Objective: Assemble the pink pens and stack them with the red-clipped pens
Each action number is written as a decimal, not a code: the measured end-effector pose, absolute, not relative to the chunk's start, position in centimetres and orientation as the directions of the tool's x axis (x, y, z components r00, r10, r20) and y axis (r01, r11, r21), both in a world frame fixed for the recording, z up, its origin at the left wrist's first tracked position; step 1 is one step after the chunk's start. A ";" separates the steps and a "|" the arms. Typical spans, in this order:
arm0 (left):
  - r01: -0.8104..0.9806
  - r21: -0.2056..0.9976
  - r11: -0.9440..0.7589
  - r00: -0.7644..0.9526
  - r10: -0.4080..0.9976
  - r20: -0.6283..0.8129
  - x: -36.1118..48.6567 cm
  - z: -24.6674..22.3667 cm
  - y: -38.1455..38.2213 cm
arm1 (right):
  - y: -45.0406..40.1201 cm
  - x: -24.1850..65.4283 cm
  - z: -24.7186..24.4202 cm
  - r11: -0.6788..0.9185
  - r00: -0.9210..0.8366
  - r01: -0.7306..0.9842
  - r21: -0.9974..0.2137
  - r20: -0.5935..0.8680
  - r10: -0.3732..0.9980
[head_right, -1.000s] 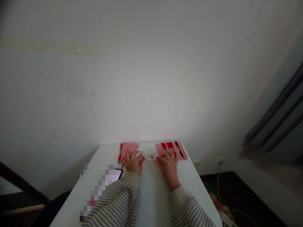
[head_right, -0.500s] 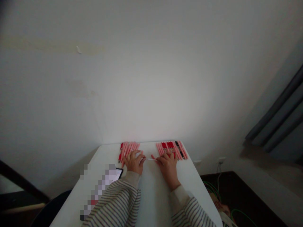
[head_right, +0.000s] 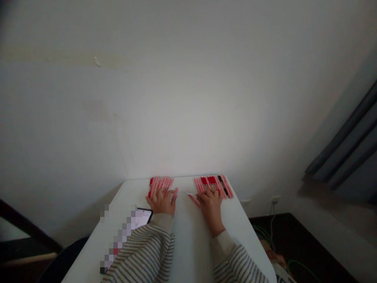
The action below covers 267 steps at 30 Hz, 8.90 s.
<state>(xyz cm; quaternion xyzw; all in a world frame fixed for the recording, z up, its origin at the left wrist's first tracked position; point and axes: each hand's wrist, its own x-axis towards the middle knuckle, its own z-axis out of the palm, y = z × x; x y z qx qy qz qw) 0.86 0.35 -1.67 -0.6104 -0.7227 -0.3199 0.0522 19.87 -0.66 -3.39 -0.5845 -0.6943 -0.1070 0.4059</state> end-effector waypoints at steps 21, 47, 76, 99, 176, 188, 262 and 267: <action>0.904 0.421 0.076 -0.283 0.845 0.453 0.3 -1.9 0.9 | -0.1 20.8 -4.5 0.195 0.090 0.924 -0.328 0.684 0.724; 0.889 0.451 -0.079 -0.233 0.770 0.594 0.1 -2.6 1.2 | 0.1 20.7 -4.8 0.210 0.085 0.922 -0.327 0.697 0.712; 0.891 0.409 -0.197 -0.137 0.743 0.655 0.6 -2.6 1.0 | -0.1 20.4 -4.4 0.292 0.041 0.888 -0.356 0.692 0.721; 0.854 0.456 -0.251 -0.109 0.771 0.628 1.3 -2.8 0.8 | 0.0 20.5 -4.0 0.343 0.012 0.853 -0.394 0.672 0.741; 0.880 0.469 -0.075 -0.247 0.771 0.587 0.2 -3.1 1.6 | 0.4 21.0 -4.8 0.350 0.046 0.846 -0.402 0.709 0.704; 0.850 0.525 0.042 -0.342 0.802 0.490 -0.4 -2.8 1.8 | 0.7 22.4 -4.8 0.278 0.190 0.844 -0.459 0.741 0.645; 0.882 0.465 -0.078 -0.172 0.866 0.470 0.8 -1.2 -0.3 | -0.2 20.4 -3.5 0.309 0.098 0.731 -0.608 0.542 0.834; 0.892 0.449 -0.052 -0.200 0.846 0.495 0.9 -1.4 -0.2 | -0.4 20.4 -3.3 0.275 0.076 0.776 -0.568 0.517 0.853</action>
